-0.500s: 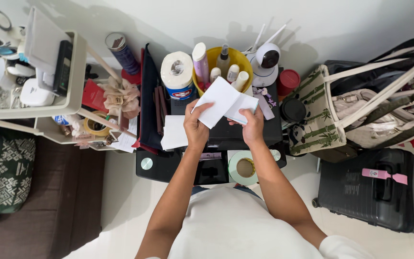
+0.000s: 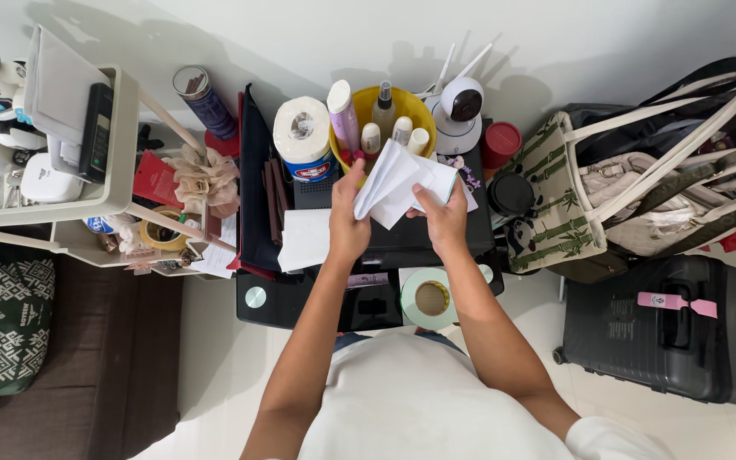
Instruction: The person organizes various items on a cluttered desk, including placing markers into a yellow container, folding a white paper, and arranging a roll of tape. They also briefly handle a small metallic object before returning to the desk.
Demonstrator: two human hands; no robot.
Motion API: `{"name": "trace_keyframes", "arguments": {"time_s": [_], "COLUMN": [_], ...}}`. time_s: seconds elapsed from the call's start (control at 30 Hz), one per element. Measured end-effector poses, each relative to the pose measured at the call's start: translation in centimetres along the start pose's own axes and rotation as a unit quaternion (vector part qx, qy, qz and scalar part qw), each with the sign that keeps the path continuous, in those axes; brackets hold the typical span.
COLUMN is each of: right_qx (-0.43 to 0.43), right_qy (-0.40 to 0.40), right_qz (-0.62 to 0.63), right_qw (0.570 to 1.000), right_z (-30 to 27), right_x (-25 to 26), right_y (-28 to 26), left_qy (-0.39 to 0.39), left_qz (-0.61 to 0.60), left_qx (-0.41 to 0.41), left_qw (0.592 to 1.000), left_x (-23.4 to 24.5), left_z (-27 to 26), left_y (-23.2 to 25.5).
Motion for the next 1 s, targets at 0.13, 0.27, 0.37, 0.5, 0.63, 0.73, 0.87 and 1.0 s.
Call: {"name": "trace_keyframes", "arguments": {"time_s": [0.13, 0.27, 0.37, 0.5, 0.63, 0.73, 0.87, 1.0], "right_qx": [0.003, 0.034, 0.012, 0.051, 0.193, 0.205, 0.297, 0.278], "right_qy": [0.006, -0.018, -0.015, 0.01, -0.012, -0.042, -0.061, -0.093], "right_qz": [0.004, 0.005, 0.016, 0.038, -0.193, -0.447, -0.545, -0.567], "right_qw": [1.0, 0.999, 1.0, 0.998, 0.962, 0.87, 0.782, 0.77], "right_z": [0.0, 0.3, 1.0, 3.7, 8.5, 11.3, 13.3, 14.4], "right_x": [0.2, 0.8, 1.2, 0.7, 0.8, 0.4, -0.8, -1.2], "right_y": [0.6, 0.7, 0.5, -0.3, -2.0, -2.1, -1.7, -0.6], "left_qy": [-0.044, -0.071, -0.055, 0.001, 0.08, 0.141, 0.115, 0.117], "left_qz": [0.213, 0.205, 0.127, 0.094, 0.115, 0.09, 0.145, 0.161], "left_qx": [-0.141, -0.084, 0.035, -0.03, 0.036, 0.082, 0.083, 0.038], "left_qw": [0.966, 0.973, 0.99, 0.995, 0.989, 0.982, 0.979, 0.979], "left_x": [-0.1, -0.7, -1.4, -1.6, -2.3, -3.3, -4.2, -4.2], "left_z": [-0.5, -0.4, 0.7, 3.7, 5.8, 6.8, 9.1, 9.3], "left_y": [1.8, 2.8, 2.5, 1.4, -0.2, -1.0, -1.4, -2.6]}}
Point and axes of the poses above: each hand's wrist, its own z-axis towards the middle knuckle, its own x-axis out of the back of the hand, y = z × x, the point moved 1 cm from there along z, towards the middle knuckle, and after that the axes turned 9 degrees about x, right-handed, at the moved point
